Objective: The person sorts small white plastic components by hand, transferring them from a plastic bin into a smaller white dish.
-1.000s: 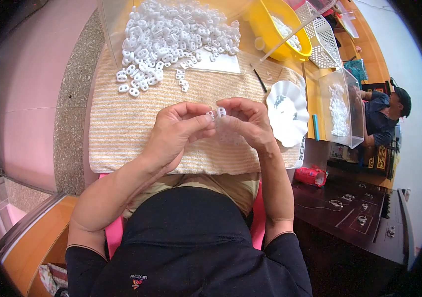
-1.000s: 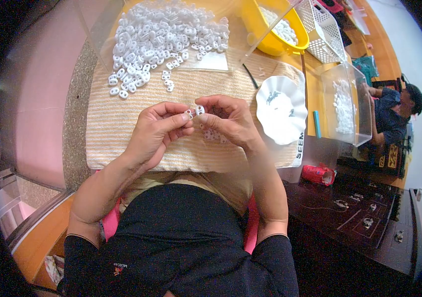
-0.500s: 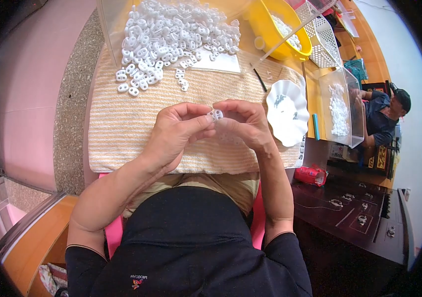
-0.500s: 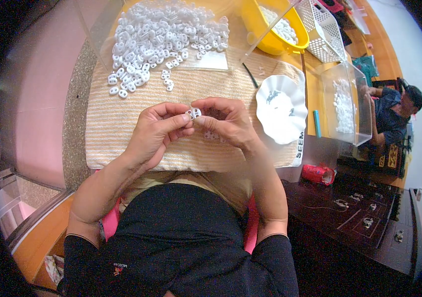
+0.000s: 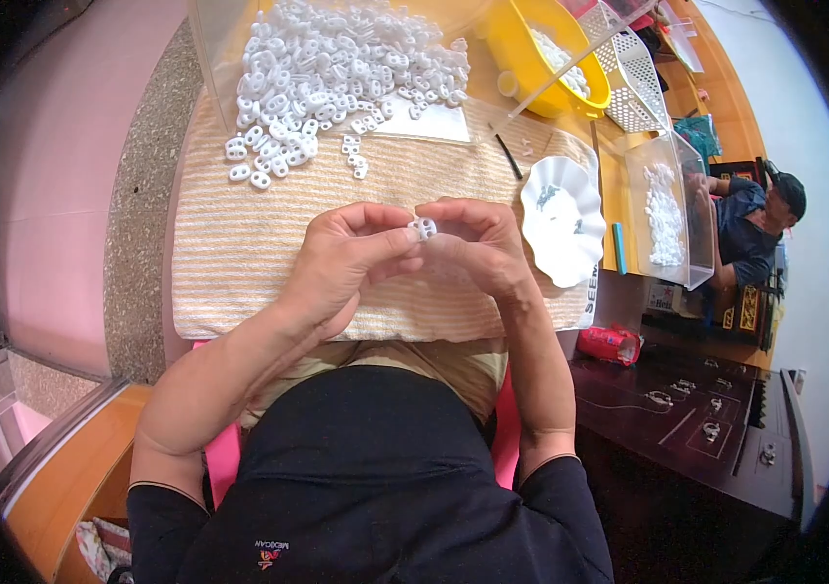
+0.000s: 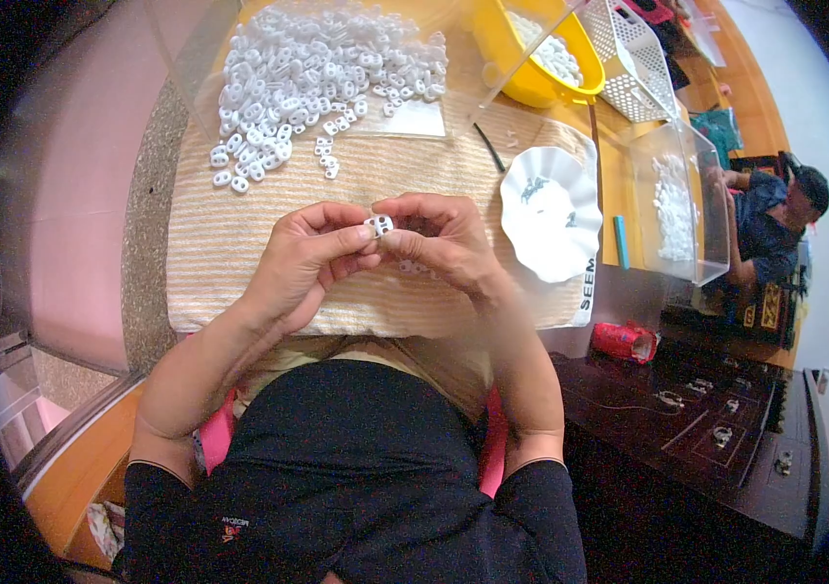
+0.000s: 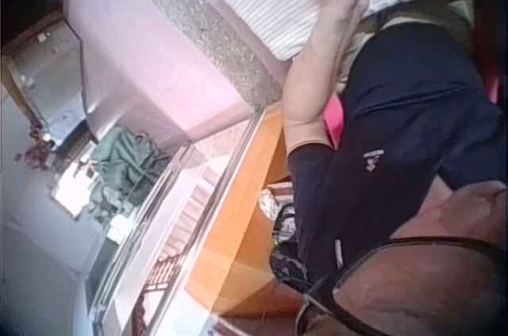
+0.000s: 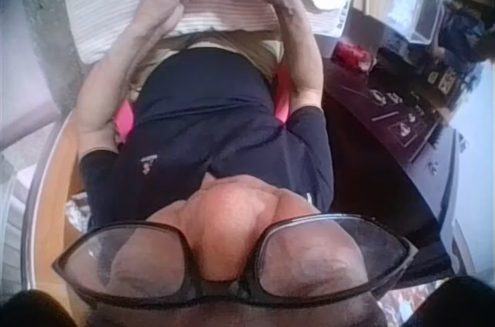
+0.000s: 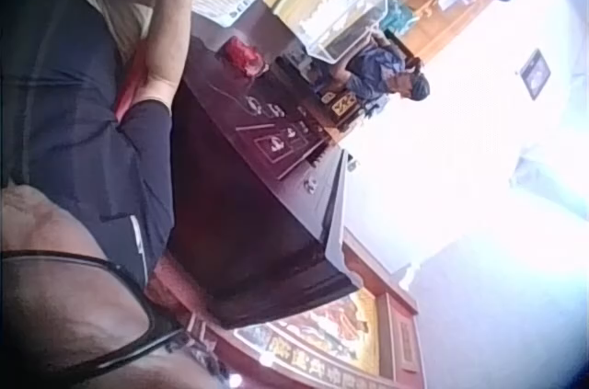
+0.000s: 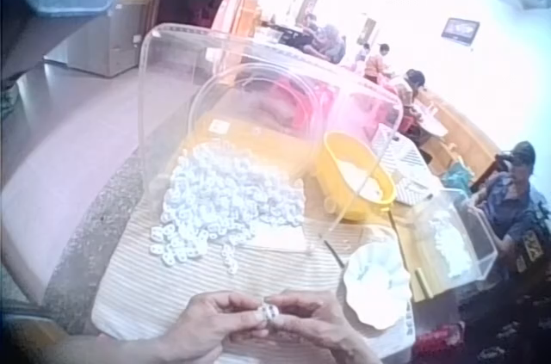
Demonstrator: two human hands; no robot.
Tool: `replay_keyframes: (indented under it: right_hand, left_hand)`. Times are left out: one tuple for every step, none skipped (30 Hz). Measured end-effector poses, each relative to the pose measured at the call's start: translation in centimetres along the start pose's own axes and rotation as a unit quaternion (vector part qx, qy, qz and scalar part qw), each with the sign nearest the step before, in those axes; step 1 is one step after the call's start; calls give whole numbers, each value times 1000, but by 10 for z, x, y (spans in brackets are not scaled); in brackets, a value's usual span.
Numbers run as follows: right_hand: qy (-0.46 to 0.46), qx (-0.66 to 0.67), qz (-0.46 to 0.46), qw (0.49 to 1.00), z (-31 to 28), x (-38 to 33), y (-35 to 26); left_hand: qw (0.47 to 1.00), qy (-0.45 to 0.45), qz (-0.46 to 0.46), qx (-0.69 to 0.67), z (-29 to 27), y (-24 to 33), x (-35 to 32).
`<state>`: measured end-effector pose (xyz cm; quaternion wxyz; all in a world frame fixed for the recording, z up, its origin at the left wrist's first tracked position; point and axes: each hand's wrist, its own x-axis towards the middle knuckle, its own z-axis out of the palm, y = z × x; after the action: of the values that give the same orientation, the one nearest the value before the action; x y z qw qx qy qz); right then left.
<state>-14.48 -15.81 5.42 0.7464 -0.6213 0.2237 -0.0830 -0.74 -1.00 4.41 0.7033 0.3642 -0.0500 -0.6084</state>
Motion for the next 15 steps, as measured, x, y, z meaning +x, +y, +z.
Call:
replay_keyframes:
  right_hand:
    - [0,0,0,1000,0,0,1]
    - [2,3,-5,1000,0,0,1]
    - [4,7,-9,1000,0,0,2]
    - [3,7,-9,1000,0,0,3]
    - [6,16,-6,1000,0,0,3]
    - [8,26,-3,1000,-1,0,4]
    - [8,25,-3,1000,-1,0,4]
    - [8,38,-7,999,-1,0,4]
    - [7,51,-12,999,0,0,5]
    - [7,51,-12,999,0,0,5]
    - [0,55,-27,998,1,0,6]
    - [-6,58,-43,997,2,0,6]
    - [-6,58,-43,997,3,0,6]
    - [-13,65,-63,996,4,0,5]
    - [-21,73,-82,994,5,0,5]
  left_hand:
    - [1000,0,0,0,0,0,0]
    - [1000,-2,-6,-10,0,0,0]
    - [1000,-3,-11,-20,0,1,0]
    - [1000,-3,-11,-20,0,1,0]
    - [1000,-7,-15,-25,0,1,0]
    - [999,-12,-18,-31,0,1,0]
    - [999,-13,-18,-31,1,2,1]
    - [999,-16,-23,-36,1,2,1]
    - [999,-20,-27,-42,1,3,1]
    - [999,-20,-27,-42,1,3,1]
    - [998,-22,-30,-47,1,3,1]
    - [998,-24,-33,-52,0,3,1]
    - [998,-25,-33,-52,0,3,1]
    - [997,-38,-35,-58,0,4,1]
    - [996,-51,-37,-65,0,5,1]
